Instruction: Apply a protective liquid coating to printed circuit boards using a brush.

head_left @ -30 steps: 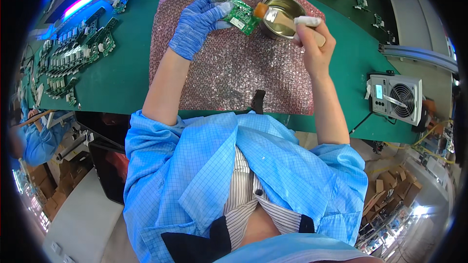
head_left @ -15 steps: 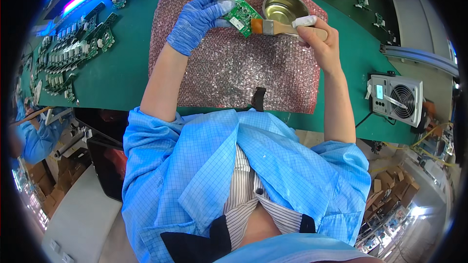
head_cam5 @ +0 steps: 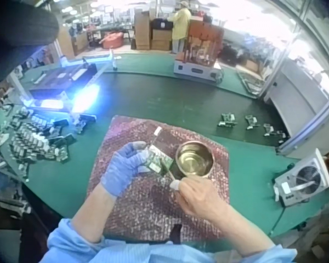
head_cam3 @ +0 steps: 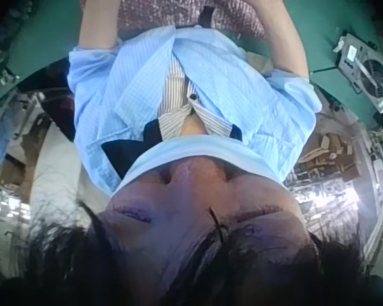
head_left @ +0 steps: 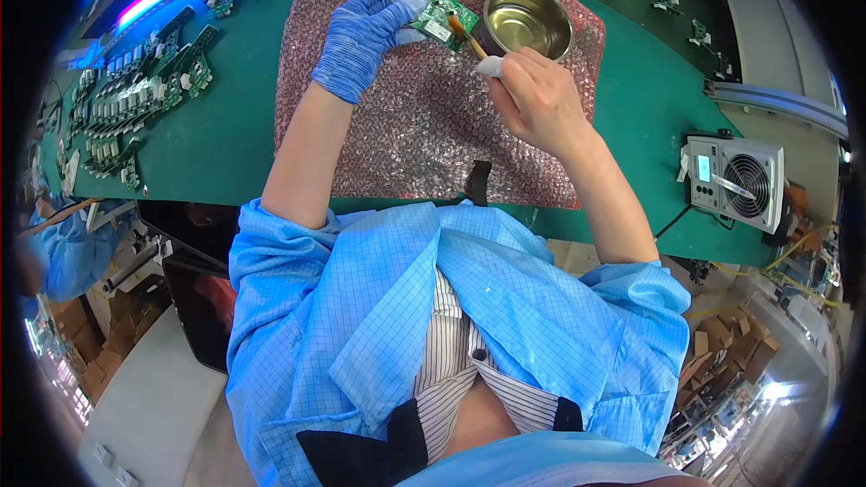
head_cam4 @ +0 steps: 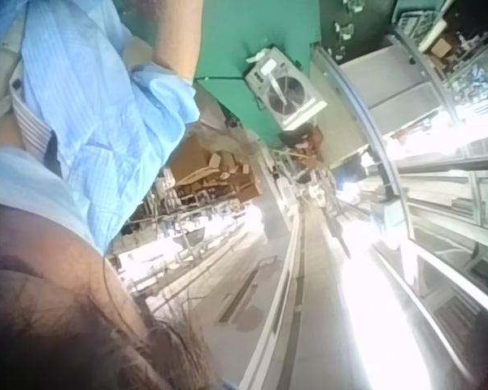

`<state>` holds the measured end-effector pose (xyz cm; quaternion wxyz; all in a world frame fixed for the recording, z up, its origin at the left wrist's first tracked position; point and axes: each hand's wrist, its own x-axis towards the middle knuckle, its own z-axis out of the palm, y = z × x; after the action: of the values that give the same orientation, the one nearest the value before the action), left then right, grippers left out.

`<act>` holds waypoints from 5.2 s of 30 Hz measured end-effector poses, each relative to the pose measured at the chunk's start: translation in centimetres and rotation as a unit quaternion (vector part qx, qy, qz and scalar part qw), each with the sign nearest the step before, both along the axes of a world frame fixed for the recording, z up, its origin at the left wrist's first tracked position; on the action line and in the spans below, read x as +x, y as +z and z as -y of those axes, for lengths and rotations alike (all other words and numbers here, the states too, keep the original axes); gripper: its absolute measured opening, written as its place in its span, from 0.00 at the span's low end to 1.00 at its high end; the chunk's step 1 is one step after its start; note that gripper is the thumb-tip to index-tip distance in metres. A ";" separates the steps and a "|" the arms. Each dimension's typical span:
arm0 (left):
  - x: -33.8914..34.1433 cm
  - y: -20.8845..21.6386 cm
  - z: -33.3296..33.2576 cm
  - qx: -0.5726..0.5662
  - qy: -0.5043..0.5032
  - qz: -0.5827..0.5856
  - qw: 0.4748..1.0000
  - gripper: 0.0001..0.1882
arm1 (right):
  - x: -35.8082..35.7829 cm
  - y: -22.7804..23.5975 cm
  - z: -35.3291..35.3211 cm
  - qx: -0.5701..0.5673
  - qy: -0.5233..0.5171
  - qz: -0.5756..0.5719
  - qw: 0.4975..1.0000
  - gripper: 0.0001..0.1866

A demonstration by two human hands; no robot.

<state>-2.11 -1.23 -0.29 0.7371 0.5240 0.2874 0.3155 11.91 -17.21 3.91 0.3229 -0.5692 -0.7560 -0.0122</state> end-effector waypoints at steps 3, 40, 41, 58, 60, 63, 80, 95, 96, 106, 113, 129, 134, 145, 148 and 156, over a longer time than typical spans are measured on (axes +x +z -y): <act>-0.2 0.2 -0.5 -0.015 0.012 0.002 1.000 0.17 | 1.2 0.4 1.0 -0.023 -0.028 -0.031 0.999 0.06; 3.8 -3.7 -15.7 -0.012 0.160 -0.054 0.985 0.13 | 24.1 -9.6 -11.3 -0.112 -0.336 0.101 0.930 0.16; 4.4 -3.4 -14.8 0.001 0.144 -0.068 0.987 0.12 | 23.5 -9.2 -11.8 -0.108 -0.326 0.097 0.934 0.16; 7.2 -3.5 -5.4 0.303 0.082 -0.142 0.939 0.31 | 2.2 -0.5 -15.5 0.047 -0.170 -0.318 0.932 0.16; 5.7 -2.6 -4.6 0.271 0.054 -0.061 0.959 0.25 | 1.7 -0.1 -14.6 0.054 -0.164 -0.311 0.935 0.16; 2.4 1.7 -3.8 0.004 0.052 -0.017 0.998 0.24 | 2.0 0.2 -13.0 0.081 -0.174 -0.347 0.918 0.15; -3.0 3.9 -0.2 -0.133 0.053 0.040 0.989 0.18 | -2.0 -0.1 -6.3 0.010 -0.147 -0.497 0.855 0.17; -2.3 4.4 1.3 0.020 -0.009 0.001 1.000 0.24 | -3.1 1.2 -5.5 -0.049 -0.128 -0.537 0.832 0.23; -2.2 4.4 1.3 0.032 -0.025 -0.021 0.999 0.24 | -3.1 1.1 -5.6 -0.036 -0.108 -0.550 0.827 0.23; -2.1 7.1 2.3 -0.077 -0.086 0.054 0.992 0.10 | -3.2 2.1 -5.1 -0.109 -0.094 -0.636 0.758 0.23; -2.1 7.6 2.7 -0.038 -0.081 0.028 0.996 0.10 | -3.1 1.4 -5.0 -0.103 -0.110 -0.642 0.752 0.22; -1.7 6.1 2.2 -0.178 -0.114 0.084 0.974 0.13 | -1.9 -0.3 -5.0 -0.028 -0.096 -0.674 0.732 0.16; -2.5 4.1 1.5 -0.239 -0.160 0.155 0.945 0.16 | -3.1 1.8 -3.9 -0.095 -0.149 -0.677 0.715 0.15; -2.1 0.6 0.0 -0.190 -0.094 0.049 0.976 0.18 | -3.7 1.6 -4.1 -0.062 -0.152 -0.660 0.733 0.16; -2.0 0.2 -0.4 -0.219 -0.133 0.072 0.964 0.18 | -3.3 1.5 -3.9 -0.036 -0.157 -0.652 0.741 0.16; -3.0 0.9 -0.2 -0.225 -0.167 0.116 0.953 0.22 | 0.7 -0.2 2.5 0.097 -0.230 -0.514 0.821 0.15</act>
<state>-5.08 -1.04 0.63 0.9062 0.3450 0.1718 0.1739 12.65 -19.75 3.70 0.7060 -0.6159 -0.3223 0.1353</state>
